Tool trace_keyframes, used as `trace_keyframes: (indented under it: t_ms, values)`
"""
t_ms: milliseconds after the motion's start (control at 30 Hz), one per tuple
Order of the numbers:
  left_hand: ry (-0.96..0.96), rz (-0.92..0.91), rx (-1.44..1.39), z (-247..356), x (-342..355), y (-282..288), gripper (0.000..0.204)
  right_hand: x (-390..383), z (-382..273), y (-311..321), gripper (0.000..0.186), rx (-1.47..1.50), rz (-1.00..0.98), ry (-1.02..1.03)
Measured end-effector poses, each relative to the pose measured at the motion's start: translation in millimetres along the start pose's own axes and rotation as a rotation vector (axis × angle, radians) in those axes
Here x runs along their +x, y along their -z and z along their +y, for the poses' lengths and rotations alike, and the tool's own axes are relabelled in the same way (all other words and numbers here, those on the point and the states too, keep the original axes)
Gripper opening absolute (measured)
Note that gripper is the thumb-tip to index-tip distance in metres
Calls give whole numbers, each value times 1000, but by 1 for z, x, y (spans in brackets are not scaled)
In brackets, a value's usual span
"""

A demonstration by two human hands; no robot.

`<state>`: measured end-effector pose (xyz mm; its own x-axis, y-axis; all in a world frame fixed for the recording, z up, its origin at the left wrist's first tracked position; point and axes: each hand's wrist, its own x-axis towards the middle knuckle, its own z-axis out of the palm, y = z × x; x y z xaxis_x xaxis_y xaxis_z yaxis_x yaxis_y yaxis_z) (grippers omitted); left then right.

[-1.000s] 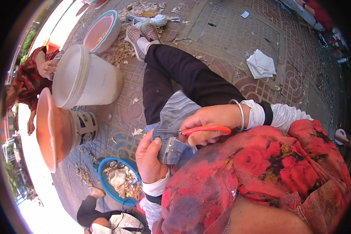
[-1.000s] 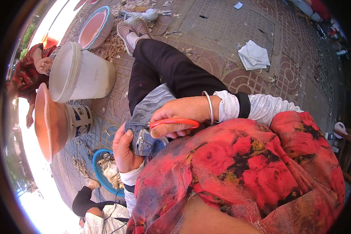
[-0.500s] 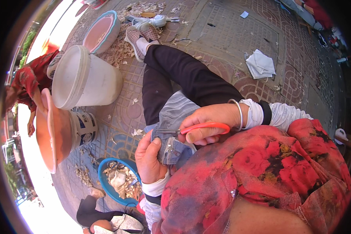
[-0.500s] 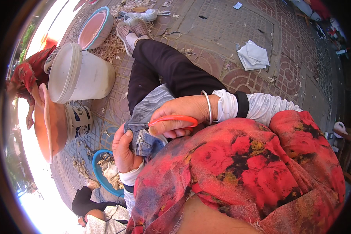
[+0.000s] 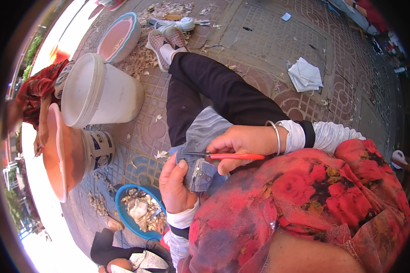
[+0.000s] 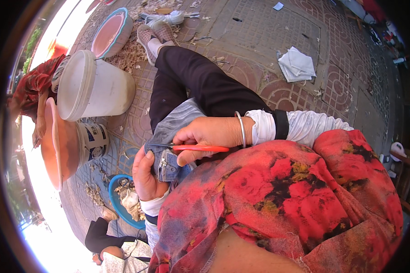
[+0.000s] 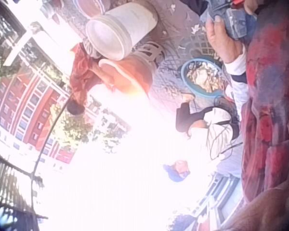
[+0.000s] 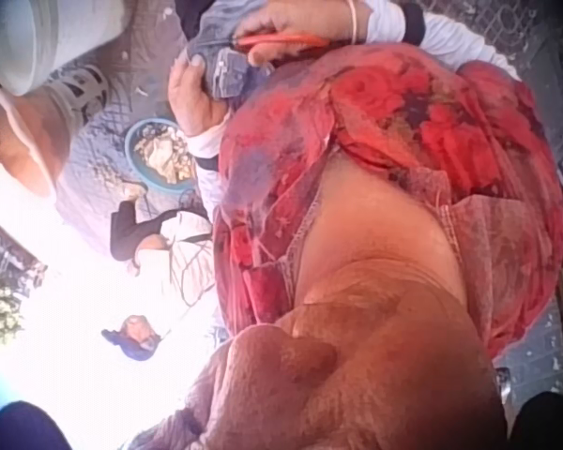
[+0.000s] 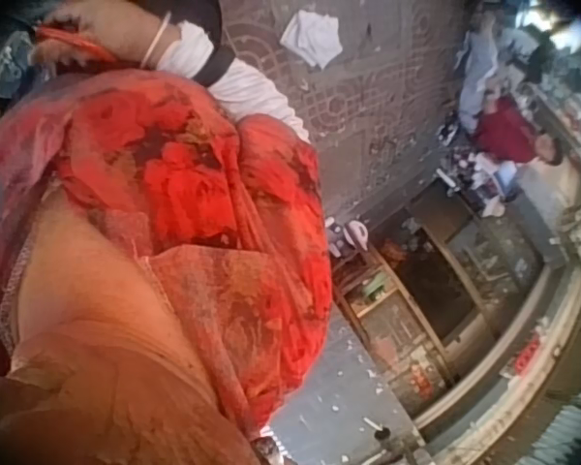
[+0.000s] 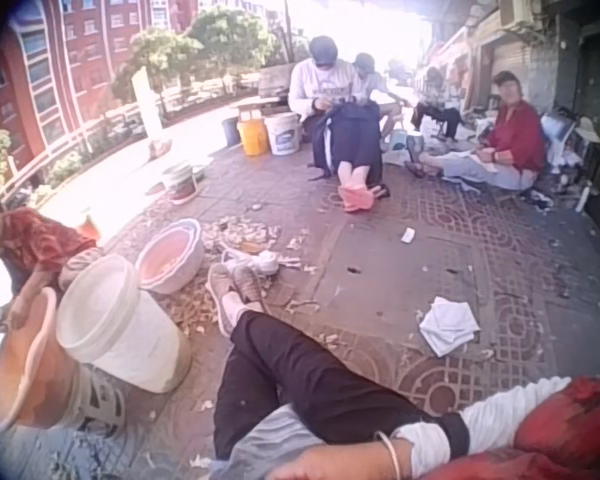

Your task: Cutting and hand-sewing a piece of denim clothing or scrap material.

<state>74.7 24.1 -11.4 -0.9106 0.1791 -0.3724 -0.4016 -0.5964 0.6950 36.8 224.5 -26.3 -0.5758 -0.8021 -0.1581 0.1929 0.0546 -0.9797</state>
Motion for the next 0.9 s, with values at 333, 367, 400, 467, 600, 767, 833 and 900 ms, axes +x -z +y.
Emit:
trace_keyframes:
  t_ms: [333, 367, 400, 467, 600, 767, 833, 900]
  values:
    - [47, 12, 85, -5, -3, -3, 24, 1, -19, 3, 38, 152, -20, -194]
    - [25, 13, 93, -5, -3, -3, 24, -1, -19, 5, 38, 152, -23, -194]
    - [26, 14, 93, -4, -4, -2, 24, -5, -19, 7, 38, 174, -25, -196]
    - [-11, 8, 82, -2, -4, 0, 22, -8, -22, 9, 37, 197, -29, -198]
    - [-25, -27, 75, 0, -9, 1, 20, -11, -30, 10, 36, 167, -121, -272]
    - [-11, 59, 83, 5, -10, 4, 16, -14, -34, 11, 37, 117, -155, -296]
    - [-18, 67, 91, 4, -10, 7, 16, -16, -34, 11, 37, 101, -168, -267]
    - [-24, 72, 99, 3, -10, 8, 15, -15, -33, 10, 37, 114, -183, -287]
